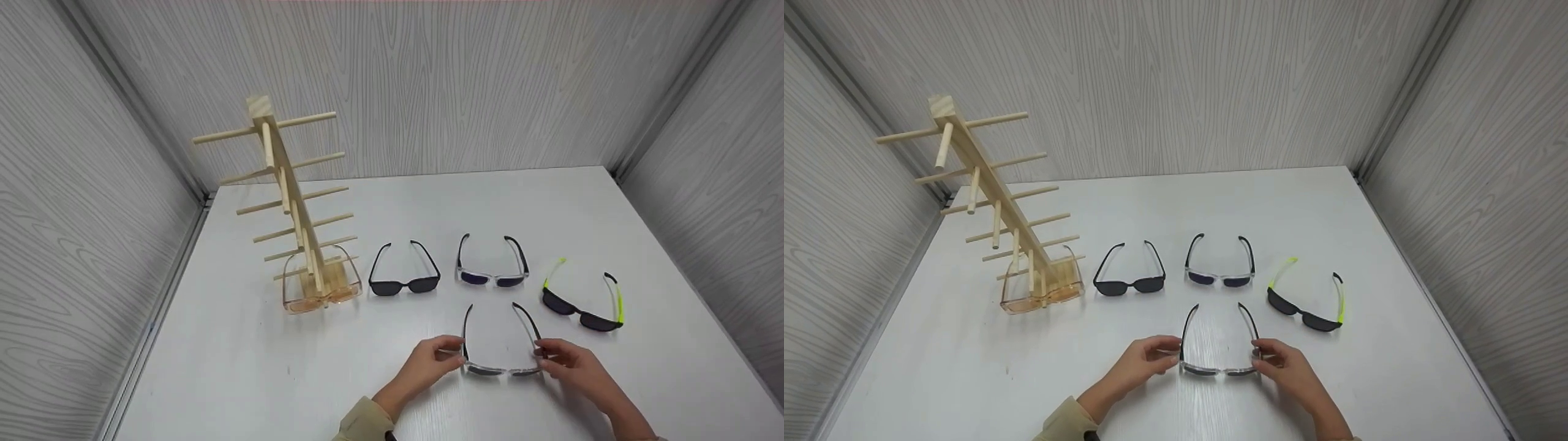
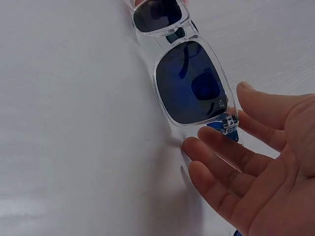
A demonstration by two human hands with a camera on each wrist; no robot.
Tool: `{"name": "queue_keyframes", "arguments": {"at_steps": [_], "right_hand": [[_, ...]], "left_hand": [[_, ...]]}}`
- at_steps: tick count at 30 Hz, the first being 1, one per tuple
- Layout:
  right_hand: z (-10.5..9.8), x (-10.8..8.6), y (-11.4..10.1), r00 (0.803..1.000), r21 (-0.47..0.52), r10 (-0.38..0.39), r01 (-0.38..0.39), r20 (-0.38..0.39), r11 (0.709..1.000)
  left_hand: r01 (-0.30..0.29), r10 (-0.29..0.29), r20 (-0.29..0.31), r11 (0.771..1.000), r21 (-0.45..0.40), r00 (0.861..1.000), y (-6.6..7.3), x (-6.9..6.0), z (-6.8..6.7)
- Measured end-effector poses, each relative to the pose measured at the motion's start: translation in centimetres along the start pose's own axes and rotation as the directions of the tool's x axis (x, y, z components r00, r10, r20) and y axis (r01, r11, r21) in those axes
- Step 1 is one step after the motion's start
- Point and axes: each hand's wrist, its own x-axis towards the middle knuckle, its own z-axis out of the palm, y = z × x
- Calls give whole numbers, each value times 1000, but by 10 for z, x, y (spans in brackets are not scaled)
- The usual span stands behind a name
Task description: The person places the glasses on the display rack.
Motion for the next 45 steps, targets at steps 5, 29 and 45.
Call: {"name": "queue_keyframes", "arguments": {"at_steps": [5, 29, 45], "right_hand": [[1, 0, 3, 1000, 4, 20, -20, -14, 1000], [6, -2, 4, 997, 69, -75, 77, -32, 995], [10, 1, -11, 969, 78, -222, 231, -105, 970]], "left_hand": [[6, -6, 3, 1000, -29, 1000, -4, 3, 5], [-4, 3, -11, 990, -140, 1000, -2, 3, 4], [-6, 2, -20, 985, -170, 1000, 13, 3, -11]]}}
